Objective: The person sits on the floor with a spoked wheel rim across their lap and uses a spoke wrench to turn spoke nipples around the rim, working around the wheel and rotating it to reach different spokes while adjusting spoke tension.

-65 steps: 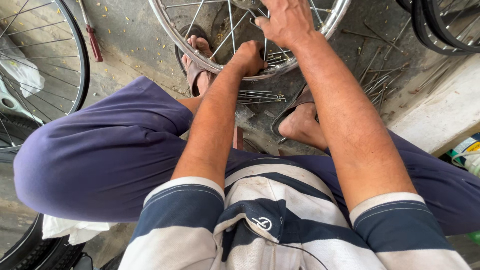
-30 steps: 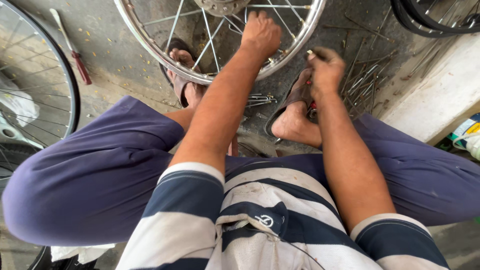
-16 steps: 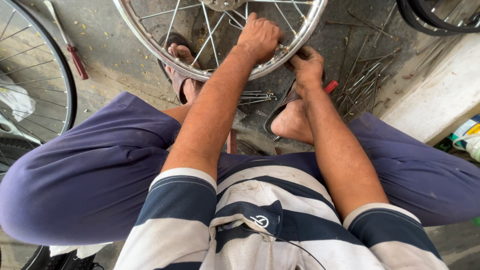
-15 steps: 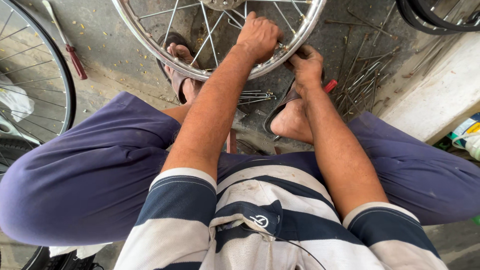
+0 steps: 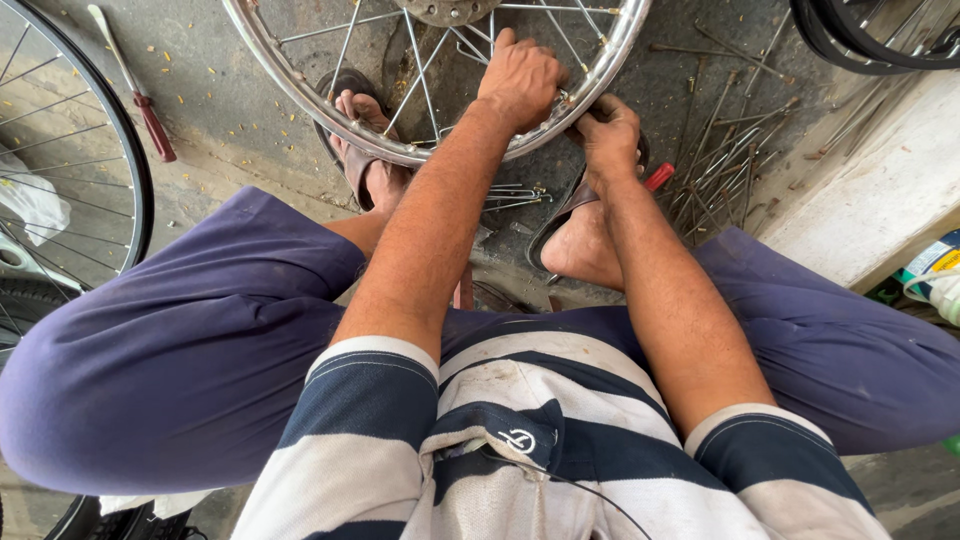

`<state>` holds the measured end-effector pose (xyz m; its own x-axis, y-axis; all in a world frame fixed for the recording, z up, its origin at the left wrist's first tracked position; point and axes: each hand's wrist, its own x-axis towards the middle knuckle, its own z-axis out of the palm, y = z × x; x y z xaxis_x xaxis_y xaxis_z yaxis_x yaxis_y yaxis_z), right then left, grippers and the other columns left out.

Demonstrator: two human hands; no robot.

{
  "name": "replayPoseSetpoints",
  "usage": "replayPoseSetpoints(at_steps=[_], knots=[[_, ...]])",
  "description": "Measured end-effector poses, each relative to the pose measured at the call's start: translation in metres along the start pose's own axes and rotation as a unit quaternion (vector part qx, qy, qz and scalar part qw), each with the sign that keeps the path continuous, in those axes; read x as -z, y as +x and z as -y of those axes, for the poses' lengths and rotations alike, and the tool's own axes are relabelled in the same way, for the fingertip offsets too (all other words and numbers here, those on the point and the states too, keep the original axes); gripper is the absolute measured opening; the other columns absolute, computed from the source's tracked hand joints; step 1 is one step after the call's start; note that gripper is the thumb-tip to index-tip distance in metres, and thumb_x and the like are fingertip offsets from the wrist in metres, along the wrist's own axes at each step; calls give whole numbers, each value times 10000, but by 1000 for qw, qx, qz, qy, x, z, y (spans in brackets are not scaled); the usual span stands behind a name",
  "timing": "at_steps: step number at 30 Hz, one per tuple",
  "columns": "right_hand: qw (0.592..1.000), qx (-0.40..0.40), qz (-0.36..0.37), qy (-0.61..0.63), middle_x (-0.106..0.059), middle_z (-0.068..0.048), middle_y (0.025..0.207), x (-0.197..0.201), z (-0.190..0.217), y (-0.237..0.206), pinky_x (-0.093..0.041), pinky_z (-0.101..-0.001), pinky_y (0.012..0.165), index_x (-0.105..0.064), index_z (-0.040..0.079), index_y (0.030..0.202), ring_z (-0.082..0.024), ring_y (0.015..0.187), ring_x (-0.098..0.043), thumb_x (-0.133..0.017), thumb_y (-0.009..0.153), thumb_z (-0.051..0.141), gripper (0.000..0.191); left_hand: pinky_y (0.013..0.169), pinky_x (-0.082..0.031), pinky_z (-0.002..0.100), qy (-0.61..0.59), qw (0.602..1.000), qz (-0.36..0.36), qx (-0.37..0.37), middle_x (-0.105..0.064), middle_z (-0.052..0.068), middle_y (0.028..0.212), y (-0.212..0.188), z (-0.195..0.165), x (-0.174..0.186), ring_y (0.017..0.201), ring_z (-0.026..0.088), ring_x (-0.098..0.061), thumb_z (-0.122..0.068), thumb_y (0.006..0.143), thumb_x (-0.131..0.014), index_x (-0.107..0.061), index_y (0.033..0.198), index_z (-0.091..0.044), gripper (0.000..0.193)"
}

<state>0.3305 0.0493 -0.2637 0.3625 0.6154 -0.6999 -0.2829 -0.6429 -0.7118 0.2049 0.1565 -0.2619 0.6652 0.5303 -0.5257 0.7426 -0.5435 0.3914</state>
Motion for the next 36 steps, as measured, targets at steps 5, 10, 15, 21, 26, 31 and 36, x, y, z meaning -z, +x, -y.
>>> replayPoseSetpoints(at_steps=[5, 10, 15, 21, 26, 31, 36], knots=[[1000, 2, -1, 9, -734, -117, 1055, -3, 0, 5, -670, -357, 846, -679, -41, 1099, -207, 929, -746, -631, 933, -73, 176, 922, -351, 415, 0, 1000, -2, 1, -717, -5, 997, 2, 0, 1, 971, 157, -614, -186, 981, -605, -790, 1035, -269, 210], [1000, -3, -6, 11, -728, -116, 1071, -4, 1, 7, -677, -368, 848, -667, -36, 1120, -211, 937, -748, -634, 936, -65, 189, 930, -350, 418, 7, 1000, 1, -1, -719, -6, 996, 5, 2, 1, 973, 164, -620, -190, 969, -612, -787, 1039, -262, 202], [999, -16, -29, 39, -726, -130, 1058, -5, 0, 5, -667, -385, 837, -636, -43, 1131, -223, 930, -747, -641, 931, -60, 201, 940, -344, 433, -10, 1000, -14, -12, -720, -2, 997, 5, 4, -1, 981, 170, -623, -152, 965, -595, -785, 1039, -257, 229], [999, 7, 9, 50, -729, -134, 1054, 7, 7, -5, -658, -360, 813, -639, -54, 1141, -214, 911, -739, -595, 881, -10, 268, 954, -326, 442, -76, 996, 0, -40, -732, 33, 980, 3, 11, 4, 976, 183, -626, -109, 946, -600, -749, 1084, -201, 223], [996, 62, -6, -61, -751, -143, 1054, -1, 9, -20, -597, -296, 772, -645, -69, 1158, -180, 904, -726, -692, 875, 3, 296, 962, -314, 459, -124, 991, -5, -46, -735, 54, 957, -7, 13, 4, 997, 215, -628, -229, 943, -677, -734, 1062, -192, 137], [993, 101, -4, -60, -753, -153, 1098, -15, 4, -30, -614, -291, 857, -626, -84, 1169, -185, 998, -745, -714, 859, -29, 327, 941, -320, 459, -151, 986, -37, -65, -737, 48, 959, -18, 23, 3, 1013, 222, -631, -152, 845, -704, -722, 1048, -172, 204], [991, 89, -5, -97, -751, -157, 1115, -23, 7, -33, -602, -288, 896, -618, -79, 1184, -183, 1026, -735, -702, 854, -17, 346, 937, -325, 452, -166, 984, -38, -56, -706, 36, 1013, -19, 28, 2, 1045, 206, -619, -168, 869, -692, -735, 1004, -176, 142]])
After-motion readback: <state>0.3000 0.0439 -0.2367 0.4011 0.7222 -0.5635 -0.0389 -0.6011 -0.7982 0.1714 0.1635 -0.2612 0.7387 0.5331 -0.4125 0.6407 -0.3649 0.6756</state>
